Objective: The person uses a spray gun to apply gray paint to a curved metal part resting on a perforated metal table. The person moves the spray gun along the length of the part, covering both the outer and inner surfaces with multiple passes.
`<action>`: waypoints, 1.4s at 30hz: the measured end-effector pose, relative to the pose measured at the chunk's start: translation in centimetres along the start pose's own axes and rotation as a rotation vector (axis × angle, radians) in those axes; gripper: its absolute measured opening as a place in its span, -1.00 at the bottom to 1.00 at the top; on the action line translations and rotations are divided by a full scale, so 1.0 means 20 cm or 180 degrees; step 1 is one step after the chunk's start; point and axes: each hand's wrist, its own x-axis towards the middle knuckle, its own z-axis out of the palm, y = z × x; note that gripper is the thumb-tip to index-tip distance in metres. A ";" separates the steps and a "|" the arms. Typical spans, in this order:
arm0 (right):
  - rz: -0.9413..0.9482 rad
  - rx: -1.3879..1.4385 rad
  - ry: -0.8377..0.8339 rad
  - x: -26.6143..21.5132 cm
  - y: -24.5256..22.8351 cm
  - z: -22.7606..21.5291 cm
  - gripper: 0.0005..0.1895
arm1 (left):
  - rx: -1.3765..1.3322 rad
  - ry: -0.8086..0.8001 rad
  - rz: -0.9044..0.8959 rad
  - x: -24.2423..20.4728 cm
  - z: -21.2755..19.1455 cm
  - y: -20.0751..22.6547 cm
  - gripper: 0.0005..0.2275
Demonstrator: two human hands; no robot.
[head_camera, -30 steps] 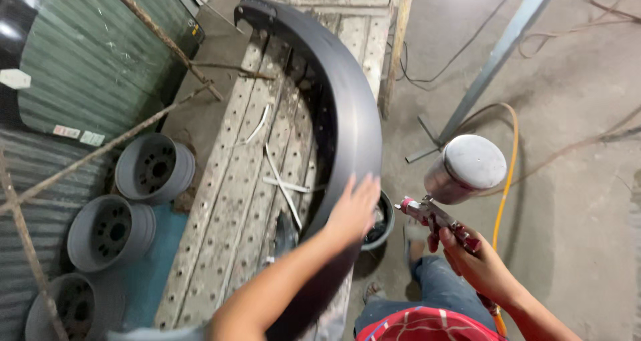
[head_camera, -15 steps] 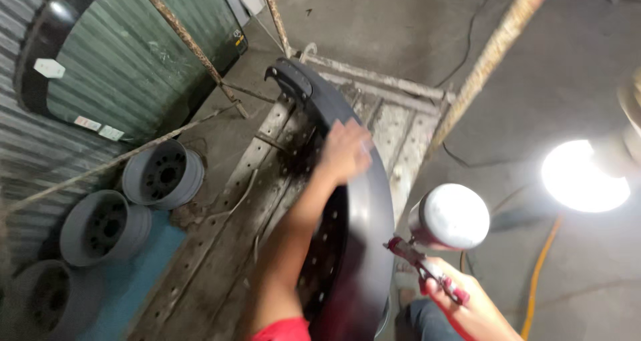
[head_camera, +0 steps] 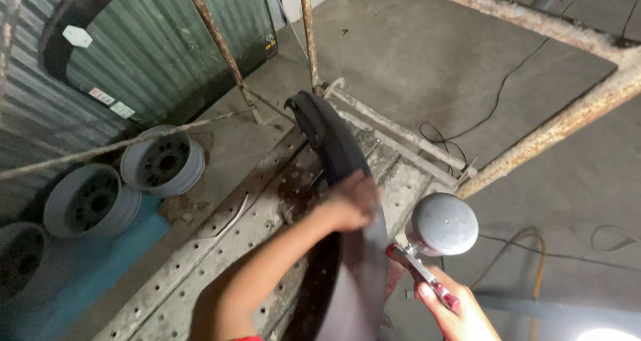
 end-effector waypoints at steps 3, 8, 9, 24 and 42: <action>-0.0442 -0.0024 -0.0106 0.06 0.20 -0.06 -0.76 | 0.0760 0.0310 -0.0548 0.31 -0.12 -0.60 -0.66; -0.0394 0.0287 -0.0199 0.18 0.44 -0.16 -0.71 | 0.0430 -0.0295 -0.3097 0.55 -0.26 -1.29 -0.61; -0.0377 0.0330 -0.0159 0.21 0.46 -0.19 -0.70 | 0.0397 -0.0351 -0.3260 0.56 -0.29 -1.38 -0.59; -0.0248 0.0681 0.0115 0.30 0.52 -0.23 -0.53 | 0.1167 -0.0944 -0.1435 0.49 -0.33 -0.68 -0.40; -0.0379 0.0550 0.0053 0.23 0.47 -0.32 -0.31 | 0.0535 -0.1176 -0.3377 0.64 -0.39 -1.32 -0.53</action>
